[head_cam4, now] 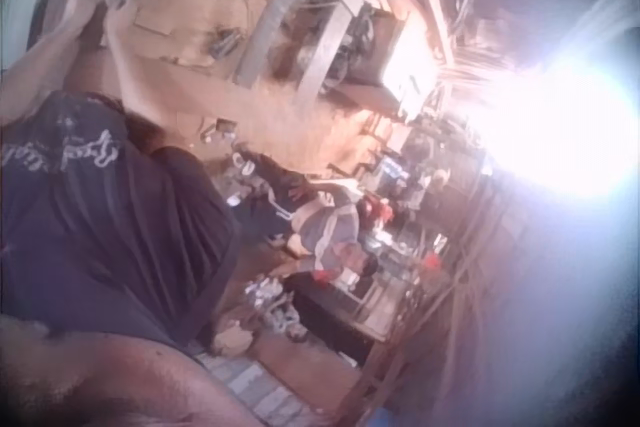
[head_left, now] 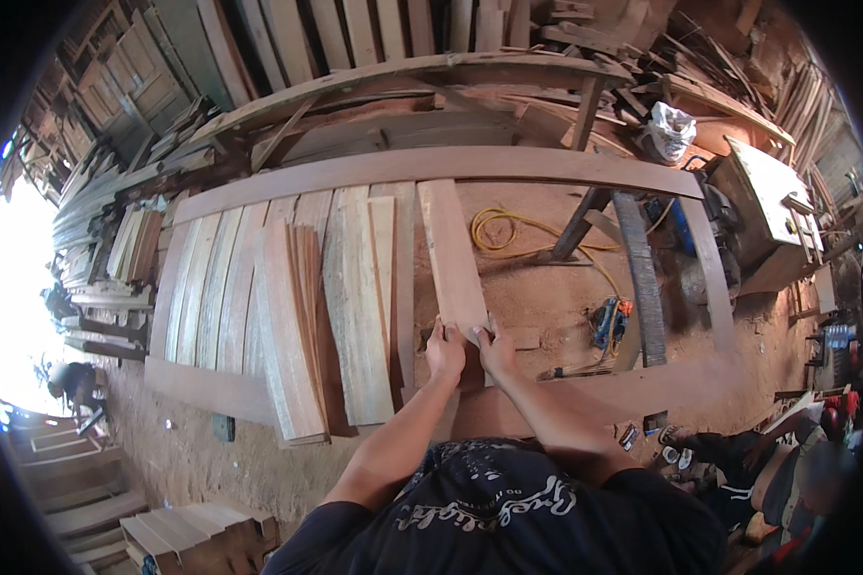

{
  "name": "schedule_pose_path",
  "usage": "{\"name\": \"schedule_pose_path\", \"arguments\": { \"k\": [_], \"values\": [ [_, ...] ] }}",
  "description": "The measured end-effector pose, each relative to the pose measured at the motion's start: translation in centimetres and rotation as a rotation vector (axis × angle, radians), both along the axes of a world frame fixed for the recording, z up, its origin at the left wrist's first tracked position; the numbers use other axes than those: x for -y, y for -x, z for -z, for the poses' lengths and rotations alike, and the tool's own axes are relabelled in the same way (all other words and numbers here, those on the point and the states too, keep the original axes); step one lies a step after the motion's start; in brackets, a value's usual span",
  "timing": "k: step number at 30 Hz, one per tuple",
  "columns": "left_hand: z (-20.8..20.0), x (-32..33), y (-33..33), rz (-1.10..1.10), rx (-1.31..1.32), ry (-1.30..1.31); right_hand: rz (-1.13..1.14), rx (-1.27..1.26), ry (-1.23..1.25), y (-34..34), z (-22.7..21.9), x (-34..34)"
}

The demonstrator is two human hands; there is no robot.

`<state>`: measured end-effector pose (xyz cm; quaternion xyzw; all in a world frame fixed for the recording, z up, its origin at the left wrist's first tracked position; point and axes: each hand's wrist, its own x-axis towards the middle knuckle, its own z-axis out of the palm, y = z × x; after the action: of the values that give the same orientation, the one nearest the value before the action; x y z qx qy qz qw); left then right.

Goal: The person assembles a wooden panel by placing and aligning multiple wooden planks side by side on a workbench. They repeatedly adjust the planks to ensure even spacing and alignment, handling each plank individually by hand.

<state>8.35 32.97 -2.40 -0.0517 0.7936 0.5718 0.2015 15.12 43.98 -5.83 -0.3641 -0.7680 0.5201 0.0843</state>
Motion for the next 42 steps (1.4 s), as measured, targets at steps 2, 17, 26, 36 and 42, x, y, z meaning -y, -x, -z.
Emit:
{"name": "schedule_pose_path", "arguments": {
  "k": [2, 17, 26, 36, 42],
  "values": [
    [-0.3, -1.0, -2.0, 0.012, 0.049, -0.017, -0.013, 0.001, -0.065, -1.8, -0.5, -1.2],
    [-0.8, -14.9, -7.4, 0.152, 0.13, -0.066, 0.092, -0.02, -0.025, -9.7, -2.0, -15.1],
    [-2.7, -15.9, -8.7, 0.063, 0.137, -0.141, 0.095, 0.003, -0.065, -10.2, -1.6, -16.2],
    [0.0, -15.9, -9.5, 0.115, -0.006, 0.03, 0.096, 0.02, -0.101, -10.8, -0.7, -15.3],
    [1.0, -16.1, -8.9, 0.085, 0.061, 0.053, 0.079, 0.032, 0.014, -10.7, -1.0, -15.6]
  ]
}}
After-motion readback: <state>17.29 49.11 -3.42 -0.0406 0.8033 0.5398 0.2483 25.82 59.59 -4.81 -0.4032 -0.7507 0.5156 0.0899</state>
